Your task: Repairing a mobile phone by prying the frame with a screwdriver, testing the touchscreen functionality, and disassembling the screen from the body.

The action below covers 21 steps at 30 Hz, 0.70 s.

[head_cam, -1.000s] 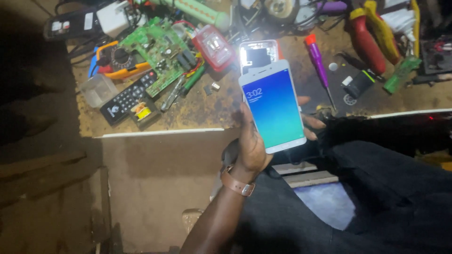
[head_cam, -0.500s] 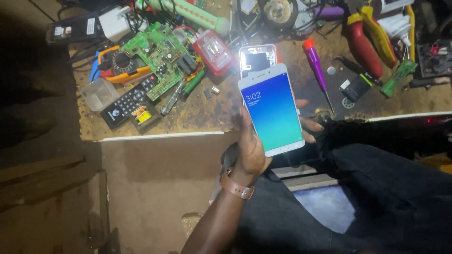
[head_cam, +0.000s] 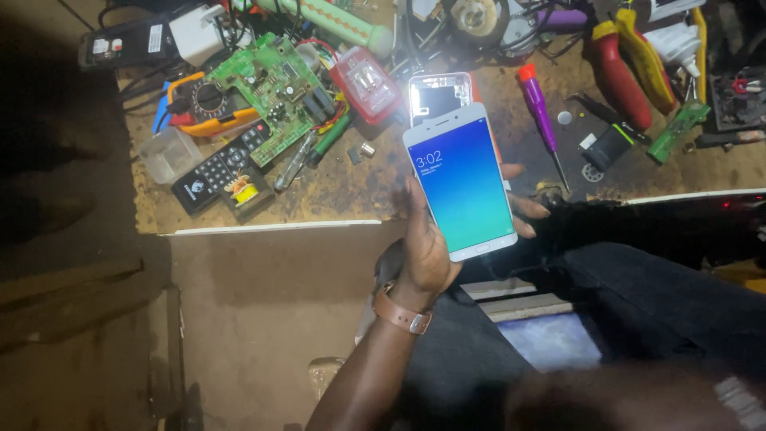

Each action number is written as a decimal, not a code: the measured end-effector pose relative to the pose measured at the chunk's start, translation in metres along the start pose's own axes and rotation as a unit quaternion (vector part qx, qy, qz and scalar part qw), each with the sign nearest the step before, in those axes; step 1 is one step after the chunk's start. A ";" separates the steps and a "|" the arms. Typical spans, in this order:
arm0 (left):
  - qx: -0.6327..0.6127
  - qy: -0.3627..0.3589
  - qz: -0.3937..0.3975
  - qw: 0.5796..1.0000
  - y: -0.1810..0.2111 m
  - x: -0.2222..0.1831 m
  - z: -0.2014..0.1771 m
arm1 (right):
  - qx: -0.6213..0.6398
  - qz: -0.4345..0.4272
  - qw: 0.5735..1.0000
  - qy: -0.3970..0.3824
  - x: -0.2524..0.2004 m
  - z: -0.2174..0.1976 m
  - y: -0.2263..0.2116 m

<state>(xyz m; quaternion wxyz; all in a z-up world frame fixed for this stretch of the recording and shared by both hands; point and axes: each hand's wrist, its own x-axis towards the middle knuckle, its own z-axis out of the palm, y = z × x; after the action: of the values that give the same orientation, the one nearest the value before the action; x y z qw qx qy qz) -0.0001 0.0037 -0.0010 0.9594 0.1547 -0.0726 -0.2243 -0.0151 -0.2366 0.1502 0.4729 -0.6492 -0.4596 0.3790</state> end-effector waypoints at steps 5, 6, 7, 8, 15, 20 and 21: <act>0.020 0.009 0.008 1.000 0.001 0.000 0.002 | -0.178 -0.002 0.946 0.272 0.060 0.019 0.026; 0.020 0.009 0.008 1.000 0.002 0.000 0.003 | -0.178 -0.002 0.946 0.272 0.058 0.013 0.032; 0.030 0.011 0.013 0.999 0.003 -0.001 0.004 | -0.242 0.230 0.928 0.169 0.057 0.007 0.039; 0.039 0.012 0.017 0.999 0.004 -0.001 0.005 | -0.292 0.446 0.844 0.056 0.055 0.001 0.045; 0.026 0.031 0.025 0.999 0.005 -0.001 0.008 | -0.166 0.257 0.931 0.200 0.089 0.027 0.051; -0.030 0.068 0.132 0.988 -0.010 -0.001 -0.007 | 0.011 0.342 0.893 0.293 0.103 0.038 0.053; -0.032 0.069 0.133 0.988 -0.007 0.000 -0.004 | 0.011 0.344 0.893 0.292 0.104 0.038 0.055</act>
<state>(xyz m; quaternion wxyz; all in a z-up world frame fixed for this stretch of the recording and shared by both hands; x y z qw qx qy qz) -0.0017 -0.0009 -0.0070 0.9878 0.1284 -0.0194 -0.0862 -0.0074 -0.1343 0.0808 0.4330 -0.8430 -0.0451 0.3161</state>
